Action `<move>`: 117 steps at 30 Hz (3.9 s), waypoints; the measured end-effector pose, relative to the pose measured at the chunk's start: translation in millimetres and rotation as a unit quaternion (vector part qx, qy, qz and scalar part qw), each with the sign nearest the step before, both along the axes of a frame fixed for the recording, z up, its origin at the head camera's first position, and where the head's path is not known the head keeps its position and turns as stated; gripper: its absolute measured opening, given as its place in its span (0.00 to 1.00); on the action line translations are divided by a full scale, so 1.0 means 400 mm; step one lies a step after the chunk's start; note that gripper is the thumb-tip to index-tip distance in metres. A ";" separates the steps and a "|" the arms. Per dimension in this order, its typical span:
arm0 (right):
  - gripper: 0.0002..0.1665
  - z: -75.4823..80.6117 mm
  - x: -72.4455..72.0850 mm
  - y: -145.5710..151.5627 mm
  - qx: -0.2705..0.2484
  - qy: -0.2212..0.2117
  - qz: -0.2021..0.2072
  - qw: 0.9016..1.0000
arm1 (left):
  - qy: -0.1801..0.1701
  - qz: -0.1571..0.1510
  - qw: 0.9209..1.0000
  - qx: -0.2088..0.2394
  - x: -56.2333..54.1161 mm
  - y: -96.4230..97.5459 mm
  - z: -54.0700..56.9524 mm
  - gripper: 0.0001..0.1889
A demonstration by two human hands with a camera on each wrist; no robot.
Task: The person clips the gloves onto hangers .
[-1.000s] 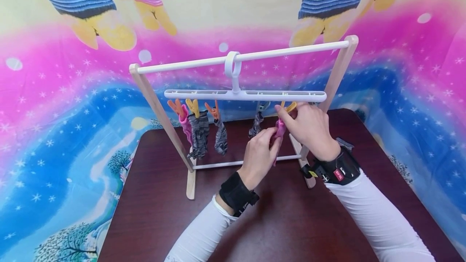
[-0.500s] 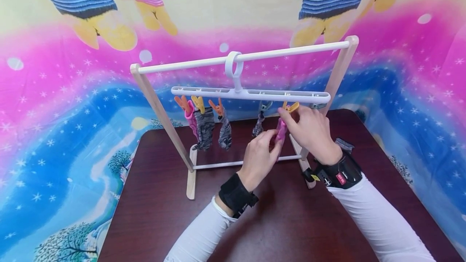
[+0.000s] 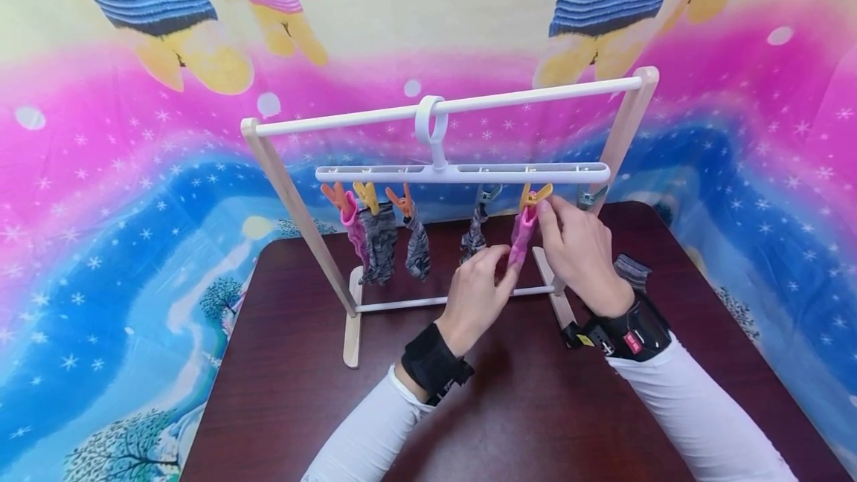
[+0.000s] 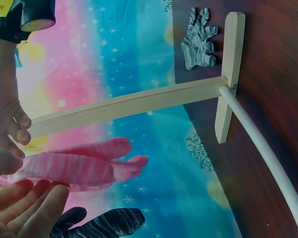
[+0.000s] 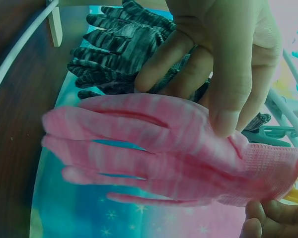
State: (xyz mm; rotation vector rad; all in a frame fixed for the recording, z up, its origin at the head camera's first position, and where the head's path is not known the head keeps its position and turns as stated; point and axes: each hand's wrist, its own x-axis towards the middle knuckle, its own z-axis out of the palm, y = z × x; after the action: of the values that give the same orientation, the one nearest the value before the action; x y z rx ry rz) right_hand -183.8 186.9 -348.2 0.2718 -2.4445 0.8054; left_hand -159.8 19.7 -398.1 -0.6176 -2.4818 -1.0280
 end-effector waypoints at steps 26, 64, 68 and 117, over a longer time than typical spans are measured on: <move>0.17 -0.120 0.031 0.034 -0.009 -0.051 0.000 0.999 | -0.014 0.030 0.999 -0.034 0.022 -0.038 -0.051 0.12; 0.17 -0.274 0.088 0.066 0.033 -0.155 0.007 0.987 | -0.035 0.068 0.994 -0.078 0.065 -0.114 -0.162 0.10; 0.16 -0.283 0.092 0.061 0.035 -0.158 0.003 0.987 | -0.030 0.074 0.993 -0.084 0.068 -0.119 -0.169 0.10; 0.23 -0.372 0.137 0.110 0.062 -0.159 0.012 0.985 | -0.025 0.007 0.980 -0.196 0.096 -0.091 -0.225 0.23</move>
State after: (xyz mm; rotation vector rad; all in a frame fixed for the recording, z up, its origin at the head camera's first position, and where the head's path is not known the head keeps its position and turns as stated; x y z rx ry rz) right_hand -129.1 231.1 -497.0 0.2351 -2.8011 0.7558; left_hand -121.2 -16.7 -487.9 -0.6927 -2.7515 -0.5527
